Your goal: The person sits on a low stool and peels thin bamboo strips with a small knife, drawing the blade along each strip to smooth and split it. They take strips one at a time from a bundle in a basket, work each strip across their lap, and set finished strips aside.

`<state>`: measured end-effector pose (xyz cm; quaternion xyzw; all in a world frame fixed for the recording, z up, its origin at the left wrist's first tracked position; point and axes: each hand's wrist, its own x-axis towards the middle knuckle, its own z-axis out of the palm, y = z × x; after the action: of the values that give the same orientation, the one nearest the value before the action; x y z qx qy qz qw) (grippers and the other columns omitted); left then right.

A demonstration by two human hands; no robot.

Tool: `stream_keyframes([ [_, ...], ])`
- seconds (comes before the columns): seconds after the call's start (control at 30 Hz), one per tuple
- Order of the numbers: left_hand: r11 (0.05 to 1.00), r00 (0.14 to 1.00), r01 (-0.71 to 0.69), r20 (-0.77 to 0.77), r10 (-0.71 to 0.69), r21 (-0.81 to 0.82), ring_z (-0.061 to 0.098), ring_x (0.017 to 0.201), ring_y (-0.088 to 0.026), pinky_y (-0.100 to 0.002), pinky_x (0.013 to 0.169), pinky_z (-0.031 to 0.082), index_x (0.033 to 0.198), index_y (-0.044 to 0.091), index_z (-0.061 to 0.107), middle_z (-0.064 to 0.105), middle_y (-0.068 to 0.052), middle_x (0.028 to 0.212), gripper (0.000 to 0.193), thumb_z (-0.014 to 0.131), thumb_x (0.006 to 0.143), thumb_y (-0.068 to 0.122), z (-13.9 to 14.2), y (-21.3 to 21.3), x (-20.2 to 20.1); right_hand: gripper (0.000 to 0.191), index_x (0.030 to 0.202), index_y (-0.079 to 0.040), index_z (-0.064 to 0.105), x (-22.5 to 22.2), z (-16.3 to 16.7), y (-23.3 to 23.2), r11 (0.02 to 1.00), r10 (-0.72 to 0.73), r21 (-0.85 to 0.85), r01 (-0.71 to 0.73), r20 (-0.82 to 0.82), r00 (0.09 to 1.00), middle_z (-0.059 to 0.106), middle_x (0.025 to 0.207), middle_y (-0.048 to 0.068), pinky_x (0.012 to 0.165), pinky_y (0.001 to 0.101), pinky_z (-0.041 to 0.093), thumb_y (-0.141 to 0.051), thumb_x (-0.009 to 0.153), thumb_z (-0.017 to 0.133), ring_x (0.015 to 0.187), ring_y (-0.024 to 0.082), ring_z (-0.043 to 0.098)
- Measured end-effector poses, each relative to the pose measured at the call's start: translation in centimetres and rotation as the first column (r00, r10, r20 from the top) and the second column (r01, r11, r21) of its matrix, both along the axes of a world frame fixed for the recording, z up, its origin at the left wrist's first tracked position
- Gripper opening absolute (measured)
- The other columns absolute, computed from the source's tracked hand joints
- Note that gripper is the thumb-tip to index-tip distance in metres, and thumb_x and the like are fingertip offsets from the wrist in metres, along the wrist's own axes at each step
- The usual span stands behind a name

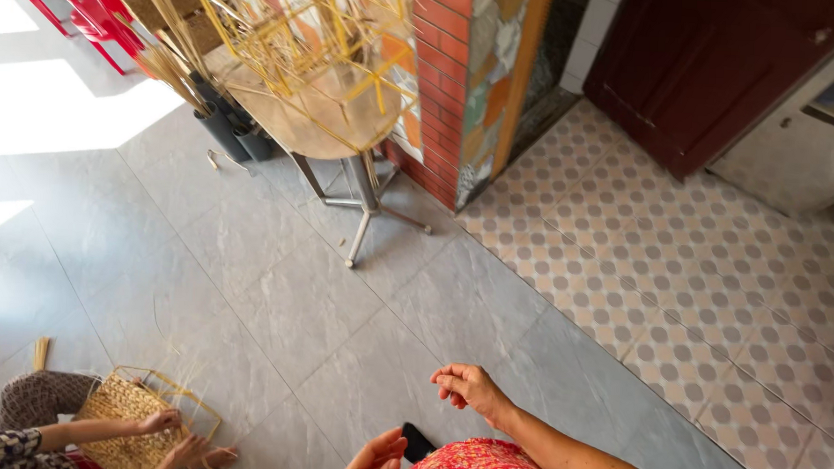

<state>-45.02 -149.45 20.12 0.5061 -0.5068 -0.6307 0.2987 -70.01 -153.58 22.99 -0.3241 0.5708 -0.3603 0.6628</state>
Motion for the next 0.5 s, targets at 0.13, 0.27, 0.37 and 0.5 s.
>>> stream_keyframes([
  [0.13,0.991,0.989,0.106,0.108,-0.097,-0.082,0.073,0.118,-0.019,-0.034,0.100,0.057,0.131,0.003,0.067,0.079,-0.012,0.119,0.040,0.068,0.093,0.014,1.8,-11.3,6.0,0.027,0.111,-0.007,0.075,2.9,1.0,-9.5,0.997,-0.064,-0.033,0.064,0.008,0.998,0.069,0.083,-0.001,0.064,0.0215,0.049,-0.027,0.096,0.065,0.068,0.005,0.056],
  [0.27,0.986,0.973,0.164,-0.163,-0.163,-0.005,0.069,0.121,-0.022,-0.036,0.105,0.053,0.136,-0.001,0.061,0.076,-0.016,0.124,0.042,0.065,0.096,0.010,1.9,-18.5,8.2,0.026,0.111,-0.006,0.075,5.3,0.8,-15.9,0.988,-0.153,-0.023,0.154,0.044,0.987,0.069,0.081,0.000,0.061,0.0228,0.048,-0.025,0.095,0.066,0.066,0.007,0.056],
  [0.37,0.976,0.952,0.194,-0.259,-0.163,0.099,0.066,0.123,-0.021,-0.036,0.107,0.051,0.138,-0.002,0.058,0.073,-0.016,0.127,0.043,0.063,0.097,0.010,1.2,-23.5,8.7,0.026,0.111,-0.006,0.075,6.5,-0.1,-21.4,0.981,-0.194,0.036,0.193,0.023,0.981,0.069,0.081,0.000,0.061,0.0223,0.049,-0.024,0.095,0.065,0.066,0.007,0.057],
  [0.5,0.975,0.969,0.119,-0.237,-0.073,0.189,0.067,0.121,-0.021,-0.034,0.104,0.051,0.138,-0.002,0.060,0.073,-0.016,0.126,0.042,0.062,0.098,0.010,1.2,-32.4,9.5,0.026,0.111,-0.005,0.074,7.9,-0.6,-32.0,0.987,-0.159,0.016,0.159,0.001,0.987,0.070,0.081,0.000,0.059,0.0223,0.047,-0.022,0.095,0.064,0.064,0.006,0.056],
])
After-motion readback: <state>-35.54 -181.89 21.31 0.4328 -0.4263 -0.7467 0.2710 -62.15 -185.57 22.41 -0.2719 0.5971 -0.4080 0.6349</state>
